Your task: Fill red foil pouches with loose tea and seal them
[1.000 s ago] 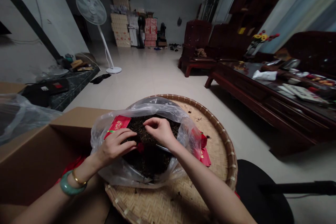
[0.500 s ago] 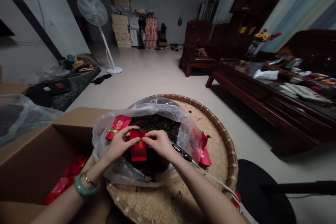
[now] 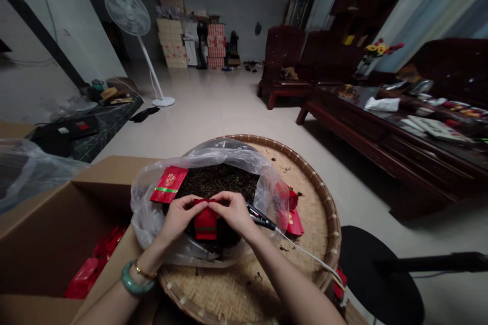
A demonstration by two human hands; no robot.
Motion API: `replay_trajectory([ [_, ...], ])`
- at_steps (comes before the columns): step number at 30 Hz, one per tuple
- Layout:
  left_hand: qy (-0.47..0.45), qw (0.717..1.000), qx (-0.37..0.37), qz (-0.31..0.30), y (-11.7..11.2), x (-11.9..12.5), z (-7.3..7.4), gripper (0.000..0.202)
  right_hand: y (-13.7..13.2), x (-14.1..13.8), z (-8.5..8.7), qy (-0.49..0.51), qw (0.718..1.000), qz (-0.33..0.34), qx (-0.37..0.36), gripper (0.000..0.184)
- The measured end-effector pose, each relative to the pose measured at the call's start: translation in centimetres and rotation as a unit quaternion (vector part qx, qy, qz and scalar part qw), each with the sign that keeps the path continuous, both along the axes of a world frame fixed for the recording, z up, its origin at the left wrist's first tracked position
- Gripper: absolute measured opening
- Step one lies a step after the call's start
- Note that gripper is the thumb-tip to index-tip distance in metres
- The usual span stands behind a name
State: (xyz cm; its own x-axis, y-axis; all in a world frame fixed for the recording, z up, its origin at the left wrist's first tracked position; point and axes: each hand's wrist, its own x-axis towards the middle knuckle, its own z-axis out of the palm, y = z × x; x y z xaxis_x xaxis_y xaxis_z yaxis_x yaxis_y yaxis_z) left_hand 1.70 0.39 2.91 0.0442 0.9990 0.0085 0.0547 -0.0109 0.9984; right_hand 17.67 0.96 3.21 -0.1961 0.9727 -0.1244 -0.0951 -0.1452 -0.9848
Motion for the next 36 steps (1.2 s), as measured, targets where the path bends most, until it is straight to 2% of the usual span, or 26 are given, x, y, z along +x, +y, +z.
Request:
replay_trajectory([
  [5, -0.02, 1.0, -0.02, 0.003, 0.0, 0.3, 0.0, 0.026, -0.2, 0.3, 0.0, 0.006, 1.0, -0.017, -0.011, 0.03],
  [9, -0.059, 0.995, -0.077, 0.003, -0.1, 0.4, -0.1, 0.034, -0.2, 0.2, -0.3, 0.011, 0.999, -0.038, -0.011, 0.032],
  [15, -0.03, 0.997, -0.076, 0.001, -0.5, 0.3, -0.2, 0.035, -0.3, 0.6, 0.1, -0.022, 0.999, 0.032, -0.027, 0.033],
  [17, -0.077, 0.991, -0.105, -0.018, -0.8, 0.3, -0.2, 0.038, -0.5, 0.7, 0.1, -0.034, 0.999, 0.018, -0.017, 0.03],
  [20, -0.163, 0.966, -0.174, -0.098, -1.5, 0.6, 0.0, 0.054, -0.9, 0.5, -0.3, -0.054, 0.998, -0.023, 0.024, 0.023],
  [22, -0.163, 0.952, -0.216, -0.141, -1.9, 0.9, 0.1, 0.056, -1.0, 0.3, -0.6, -0.072, 0.996, -0.035, 0.042, 0.02],
  [26, -0.138, 0.949, -0.254, -0.125, -2.2, 1.2, -0.1, 0.05, -0.6, 0.8, -0.7, -0.12, 0.989, -0.033, 0.075, 0.021],
  [29, -0.148, 0.949, -0.26, -0.1, -1.8, 1.1, -0.3, 0.053, -0.2, 2.8, -0.5, -0.228, 0.961, -0.034, 0.155, 0.03],
  [31, -0.153, 0.948, -0.264, -0.091, -1.5, 1.0, -0.4, 0.054, -0.4, 4.5, -0.8, -0.341, 0.916, -0.014, 0.21, 0.035],
  [34, -0.166, 0.947, -0.262, -0.086, -1.3, 1.0, -0.6, 0.054, -0.8, 6.5, -1.6, -0.486, 0.846, 0.032, 0.216, 0.049],
  [36, -0.177, 0.945, -0.264, -0.08, -1.3, 1.1, -0.7, 0.055, -1.1, 7.0, -2.2, -0.531, 0.821, 0.049, 0.204, 0.053],
])
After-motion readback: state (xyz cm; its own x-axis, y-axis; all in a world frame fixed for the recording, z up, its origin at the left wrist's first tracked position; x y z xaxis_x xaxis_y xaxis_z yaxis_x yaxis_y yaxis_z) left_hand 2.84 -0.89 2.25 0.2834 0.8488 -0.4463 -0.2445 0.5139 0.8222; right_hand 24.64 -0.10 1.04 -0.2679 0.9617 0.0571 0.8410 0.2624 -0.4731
